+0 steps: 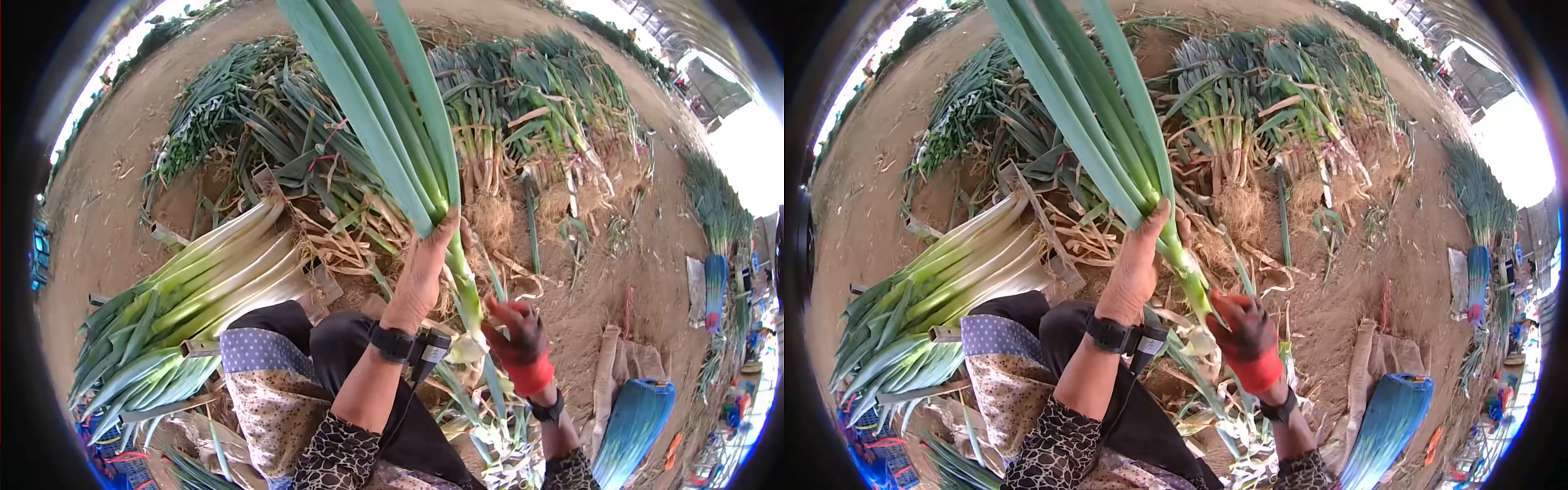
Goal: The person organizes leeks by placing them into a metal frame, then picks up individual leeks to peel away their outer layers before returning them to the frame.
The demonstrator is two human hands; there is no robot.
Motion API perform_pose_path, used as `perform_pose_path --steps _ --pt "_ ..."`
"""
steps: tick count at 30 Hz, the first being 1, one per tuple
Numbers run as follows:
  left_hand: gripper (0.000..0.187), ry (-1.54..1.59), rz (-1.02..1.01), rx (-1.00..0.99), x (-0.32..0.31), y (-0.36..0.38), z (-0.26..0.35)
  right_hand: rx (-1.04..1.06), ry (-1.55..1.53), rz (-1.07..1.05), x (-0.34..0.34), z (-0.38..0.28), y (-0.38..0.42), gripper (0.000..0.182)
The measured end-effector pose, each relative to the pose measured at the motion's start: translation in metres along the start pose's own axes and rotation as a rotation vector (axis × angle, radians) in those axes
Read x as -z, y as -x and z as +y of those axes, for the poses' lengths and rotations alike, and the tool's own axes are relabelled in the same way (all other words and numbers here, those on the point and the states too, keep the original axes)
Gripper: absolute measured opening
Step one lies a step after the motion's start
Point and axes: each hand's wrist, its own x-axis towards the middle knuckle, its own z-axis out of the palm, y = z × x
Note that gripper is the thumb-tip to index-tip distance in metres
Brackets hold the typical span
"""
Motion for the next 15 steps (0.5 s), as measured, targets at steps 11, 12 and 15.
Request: perform_pose_path --steps 11,12,15 --pt "0.031 0.171 0.053 0.046 0.015 -0.004 -0.009 0.082 0.152 -0.199 -0.014 -0.037 -0.059 0.023" --pt "0.032 0.162 0.065 0.039 0.017 -0.007 -0.009 0.126 0.161 -0.135 -0.017 -0.039 -0.042 0.022" --pt "0.035 0.103 0.099 -0.011 0.015 -0.006 -0.001 0.155 0.001 -0.160 -0.019 -0.037 0.022 0.023"
